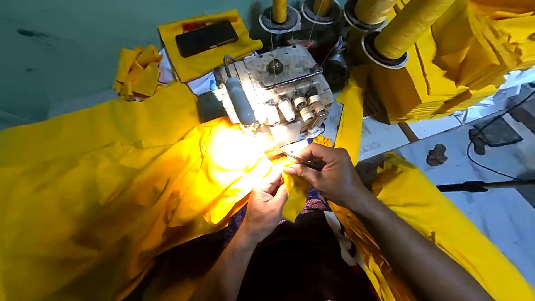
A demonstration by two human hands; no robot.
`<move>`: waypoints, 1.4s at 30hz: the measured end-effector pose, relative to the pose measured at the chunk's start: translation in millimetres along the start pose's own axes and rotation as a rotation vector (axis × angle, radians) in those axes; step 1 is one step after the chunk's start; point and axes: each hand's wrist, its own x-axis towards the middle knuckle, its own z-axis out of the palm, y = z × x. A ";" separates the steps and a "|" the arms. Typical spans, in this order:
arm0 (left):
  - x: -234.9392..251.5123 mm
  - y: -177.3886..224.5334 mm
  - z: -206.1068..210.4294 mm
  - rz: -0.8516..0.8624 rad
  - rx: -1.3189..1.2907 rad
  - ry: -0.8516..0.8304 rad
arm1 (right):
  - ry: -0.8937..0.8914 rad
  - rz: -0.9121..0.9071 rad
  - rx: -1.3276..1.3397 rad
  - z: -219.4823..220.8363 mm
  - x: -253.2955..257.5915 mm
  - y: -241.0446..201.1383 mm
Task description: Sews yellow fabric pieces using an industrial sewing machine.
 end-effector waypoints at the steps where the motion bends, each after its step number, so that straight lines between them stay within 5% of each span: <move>1: -0.7 -0.8 -2.3 0.005 -0.030 -0.021 | 0.008 -0.007 -0.029 0.3 0.4 0.7; 6: 2.9 1.0 -9.8 0.039 0.096 0.053 | 0.003 0.116 -0.190 2.2 0.8 8.6; 10: 4.1 15.0 -26.4 -0.025 0.262 0.114 | -0.056 0.410 0.440 18.0 -8.1 25.0; 14: 11.5 33.4 -43.1 -0.090 0.466 0.072 | -0.122 0.431 0.716 43.7 -22.6 21.7; 18: 40.2 59.3 -52.5 -0.127 0.721 -0.078 | 0.037 0.298 0.656 63.8 -11.9 11.9; 23: 88.9 80.7 -82.6 -0.170 1.126 -0.234 | 0.381 0.540 0.711 85.2 17.8 21.8; 26: 101.8 85.9 -108.1 -0.276 1.142 -0.298 | 0.359 0.583 0.698 98.2 25.2 27.2; 32: 93.8 92.1 -129.3 -0.462 1.099 -0.159 | 0.382 0.484 0.526 125.2 24.6 29.5; 42: 101.1 94.6 -129.1 -0.438 1.135 -0.111 | 0.436 0.442 0.430 132.8 28.2 31.0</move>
